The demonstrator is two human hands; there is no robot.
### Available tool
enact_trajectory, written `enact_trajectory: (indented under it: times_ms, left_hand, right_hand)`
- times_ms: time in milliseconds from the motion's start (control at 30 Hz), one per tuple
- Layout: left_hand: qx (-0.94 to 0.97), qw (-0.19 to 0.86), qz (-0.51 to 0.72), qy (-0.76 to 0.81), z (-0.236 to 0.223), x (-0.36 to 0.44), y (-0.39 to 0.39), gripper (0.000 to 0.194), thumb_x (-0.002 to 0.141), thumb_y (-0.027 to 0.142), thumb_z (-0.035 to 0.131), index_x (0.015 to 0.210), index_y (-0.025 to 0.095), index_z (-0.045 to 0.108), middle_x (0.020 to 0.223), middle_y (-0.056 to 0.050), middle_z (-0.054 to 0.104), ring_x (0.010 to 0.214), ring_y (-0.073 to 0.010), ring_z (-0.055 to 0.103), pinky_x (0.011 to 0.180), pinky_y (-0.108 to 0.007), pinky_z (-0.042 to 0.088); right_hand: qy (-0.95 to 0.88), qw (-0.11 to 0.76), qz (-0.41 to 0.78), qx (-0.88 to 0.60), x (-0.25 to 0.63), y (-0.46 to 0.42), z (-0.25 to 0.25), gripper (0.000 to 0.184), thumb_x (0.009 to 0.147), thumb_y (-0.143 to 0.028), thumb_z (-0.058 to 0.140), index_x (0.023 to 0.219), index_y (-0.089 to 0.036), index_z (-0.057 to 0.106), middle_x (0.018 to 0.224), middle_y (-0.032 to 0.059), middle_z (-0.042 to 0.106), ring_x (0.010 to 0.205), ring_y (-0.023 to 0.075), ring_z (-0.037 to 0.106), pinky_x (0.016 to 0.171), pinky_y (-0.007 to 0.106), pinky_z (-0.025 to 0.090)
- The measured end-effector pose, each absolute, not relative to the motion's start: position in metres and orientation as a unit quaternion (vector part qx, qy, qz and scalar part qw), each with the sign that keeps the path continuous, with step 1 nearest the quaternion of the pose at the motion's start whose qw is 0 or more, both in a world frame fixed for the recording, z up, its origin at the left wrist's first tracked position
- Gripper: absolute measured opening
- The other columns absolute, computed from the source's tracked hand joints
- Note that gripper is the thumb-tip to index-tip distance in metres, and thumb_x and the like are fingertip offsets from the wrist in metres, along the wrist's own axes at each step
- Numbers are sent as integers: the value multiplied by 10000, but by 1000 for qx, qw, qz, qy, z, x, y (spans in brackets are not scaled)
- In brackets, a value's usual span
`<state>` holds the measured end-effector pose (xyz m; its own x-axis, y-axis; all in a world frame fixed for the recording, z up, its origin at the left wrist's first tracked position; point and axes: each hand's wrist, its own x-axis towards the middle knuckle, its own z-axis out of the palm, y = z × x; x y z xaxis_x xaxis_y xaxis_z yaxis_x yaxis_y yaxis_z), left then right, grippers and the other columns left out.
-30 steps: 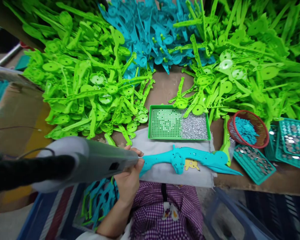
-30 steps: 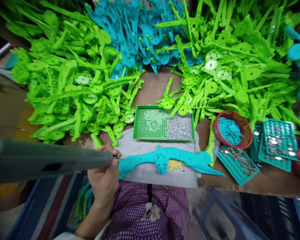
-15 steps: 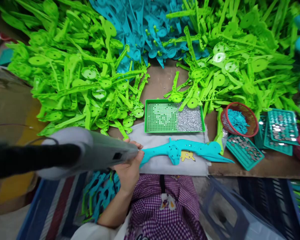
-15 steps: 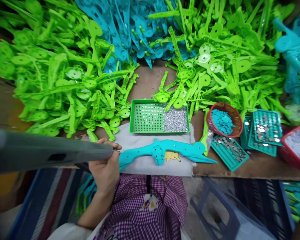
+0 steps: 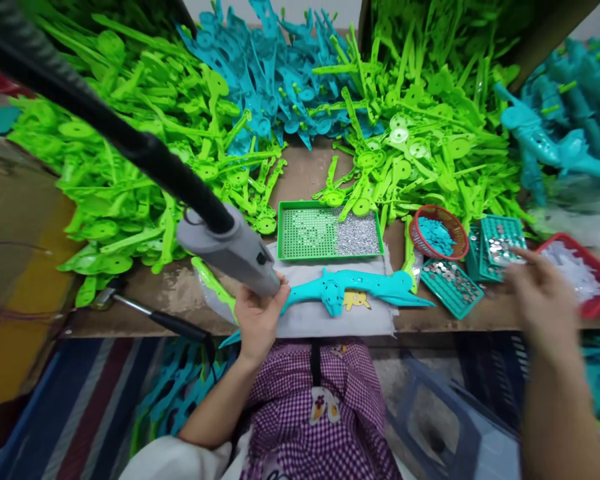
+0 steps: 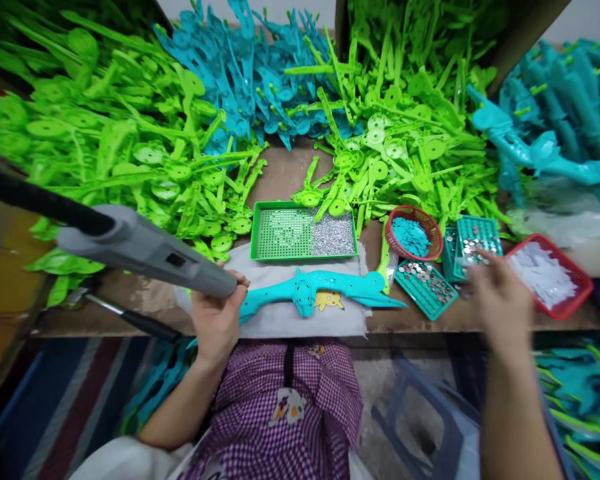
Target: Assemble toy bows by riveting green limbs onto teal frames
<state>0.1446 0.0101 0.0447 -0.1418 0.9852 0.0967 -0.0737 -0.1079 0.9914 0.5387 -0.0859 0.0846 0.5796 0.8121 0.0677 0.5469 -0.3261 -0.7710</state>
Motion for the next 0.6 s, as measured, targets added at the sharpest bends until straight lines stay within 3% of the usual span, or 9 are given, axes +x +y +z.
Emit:
enact_trajectory:
  times_ms: [67,167,267,600]
  left_hand:
    - [467,457,581,485,44,149,11,303,711,238,767,938,192,571,906,-2,656,834,-116,643,814,-263,545]
    - [473,465,578,475,47,155,14,322,706,265,772,946,199,567,901,-5,657,832,-124,642,808,-275,547]
    - [483,490,565,456,48,161,17,343,718,277,765,993,212,569,908,-8,656,847,-132,644,805,-282,544]
    - [483,557,541,404,41,175,18,411,710,292,770,1059,221,566,919,-1,639,814,-115,623,754,-247,530]
  right_hand:
    - [-457,402,296,-736,479,-68,62,341,837,-470,565,1126,-290,540,671,18,559,577,178,523,534,348,400]
    - [-510,350,396,-678,422,-41,35,229,835,-365,529,1019,-231,501,545,-66,421,487,121,400,479,266,309]
    - [-535,311,380,-687,413,-30,25,210,822,-318,509,1003,-217,475,535,-83,424,476,104,368,479,241,276]
    - [-609,173,317,-706,408,-19,37,222,757,-244,474,979,-234,467,593,-57,555,540,129,483,541,258,264]
